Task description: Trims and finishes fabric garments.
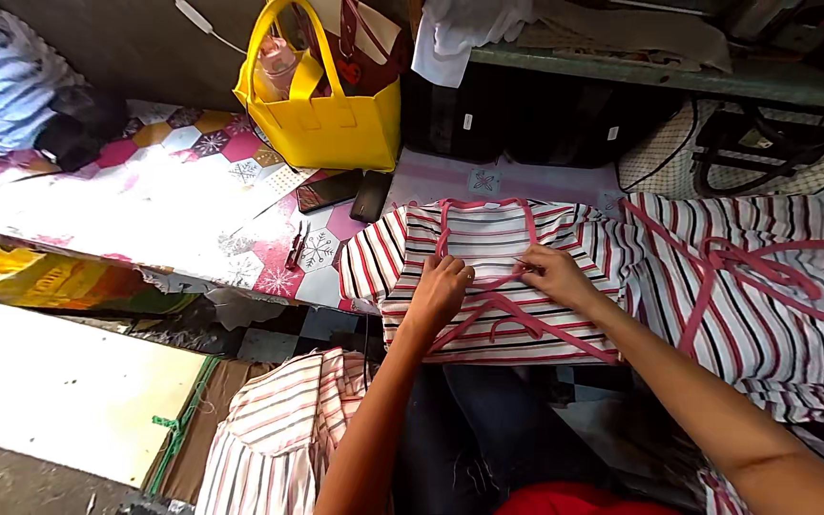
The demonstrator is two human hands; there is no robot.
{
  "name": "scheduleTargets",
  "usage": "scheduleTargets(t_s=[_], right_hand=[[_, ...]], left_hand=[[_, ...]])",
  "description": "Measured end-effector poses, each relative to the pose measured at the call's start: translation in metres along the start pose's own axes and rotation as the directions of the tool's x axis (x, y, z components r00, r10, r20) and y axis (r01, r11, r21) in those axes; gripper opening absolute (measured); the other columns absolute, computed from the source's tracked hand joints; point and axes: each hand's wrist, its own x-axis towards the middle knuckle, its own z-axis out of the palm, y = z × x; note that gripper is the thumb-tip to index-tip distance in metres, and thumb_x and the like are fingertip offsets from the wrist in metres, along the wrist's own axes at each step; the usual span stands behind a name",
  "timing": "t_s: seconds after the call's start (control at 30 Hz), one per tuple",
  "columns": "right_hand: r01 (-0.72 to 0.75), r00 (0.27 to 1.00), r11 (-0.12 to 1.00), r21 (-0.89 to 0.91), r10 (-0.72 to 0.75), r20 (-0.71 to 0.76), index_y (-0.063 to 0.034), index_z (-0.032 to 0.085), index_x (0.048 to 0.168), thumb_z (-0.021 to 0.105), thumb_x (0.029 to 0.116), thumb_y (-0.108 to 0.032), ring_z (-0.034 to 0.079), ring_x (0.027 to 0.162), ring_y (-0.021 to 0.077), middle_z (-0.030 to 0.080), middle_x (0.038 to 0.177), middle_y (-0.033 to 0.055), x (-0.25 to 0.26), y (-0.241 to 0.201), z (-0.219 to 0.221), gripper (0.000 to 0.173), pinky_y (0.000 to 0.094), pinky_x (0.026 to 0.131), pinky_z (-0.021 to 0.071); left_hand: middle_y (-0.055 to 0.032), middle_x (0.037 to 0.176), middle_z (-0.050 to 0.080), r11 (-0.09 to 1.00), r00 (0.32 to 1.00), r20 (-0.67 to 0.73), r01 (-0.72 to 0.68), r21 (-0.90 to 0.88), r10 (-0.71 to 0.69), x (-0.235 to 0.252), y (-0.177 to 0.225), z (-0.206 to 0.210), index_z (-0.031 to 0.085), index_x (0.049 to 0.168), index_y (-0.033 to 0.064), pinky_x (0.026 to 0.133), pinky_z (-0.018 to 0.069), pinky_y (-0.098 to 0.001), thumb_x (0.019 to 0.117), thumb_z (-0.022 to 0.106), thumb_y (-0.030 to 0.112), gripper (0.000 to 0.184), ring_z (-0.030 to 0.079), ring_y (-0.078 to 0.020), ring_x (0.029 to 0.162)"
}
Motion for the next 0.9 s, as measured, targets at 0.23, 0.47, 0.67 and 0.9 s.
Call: scheduleTargets(t_s=[0.23,0.47,0.67,0.9], right_hand=[[0.263,0.91,0.946,-0.19,-0.309,-0.277,-0.0062,0.074,0.095,0.063,0.0916,-0.006,0.072,0.075,0.0234,0.073,0.103,0.0153,-0.078,-0.005,0.031,0.011,0.0366,0.057,0.0575],[0.132,0.963,0.991,-0.02,-0.133,-0.236,-0.0115,0.079,0.112,0.066,0.0914,-0.003,0.074,0.098,0.0213,0.07,0.126,0.0138,-0.103,-0.03,0.029,0.025,0.0344,0.074,0.0615],[-0.026,0.989,0.992,0.126,0.044,-0.142,-0.0043,0.078,0.11,0.064,0.0976,-0.009,0.07,0.104,0.0169,0.07,0.121,0.0136,-0.098,-0.041,0.037,0.02,0.0286,0.09,0.058],[-0.146,0.984,0.947,0.286,0.169,-0.058,-0.0025,0.077,0.108,0.057,0.1022,-0.016,0.067,0.104,0.0057,0.071,0.119,0.0097,-0.091,-0.041,0.023,0.025,0.0199,0.09,0.054]], left_hand=[[-0.0098,0.103,0.076,0.973,0.842,-0.522,0.211,0.09,-0.135,-0.083,0.047,0.06,0.078,0.1,0.0081,0.095,0.0504,-0.0482,0.0945,0.061,0.005,0.019,0.071,-0.0285,0.1],[-0.0198,0.111,0.072,0.952,0.768,-0.564,0.272,-0.143,-0.304,-0.082,0.089,0.058,0.075,0.109,-0.0022,0.102,0.0507,-0.0442,0.0906,0.058,0.003,0.025,0.066,-0.0359,0.112],[-0.0221,0.099,0.069,0.895,0.753,-0.52,0.207,-0.395,-0.404,-0.056,0.087,0.076,0.073,0.091,-0.0062,0.085,0.0584,-0.0332,0.0874,0.071,0.001,0.009,0.07,-0.0279,0.094],[-0.0193,0.094,0.067,0.771,0.72,-0.339,0.426,-0.473,-0.606,-0.041,0.1,0.035,0.071,0.098,-0.0076,0.065,0.0564,-0.0314,0.0952,0.068,0.017,0.025,0.065,-0.0197,0.071]])
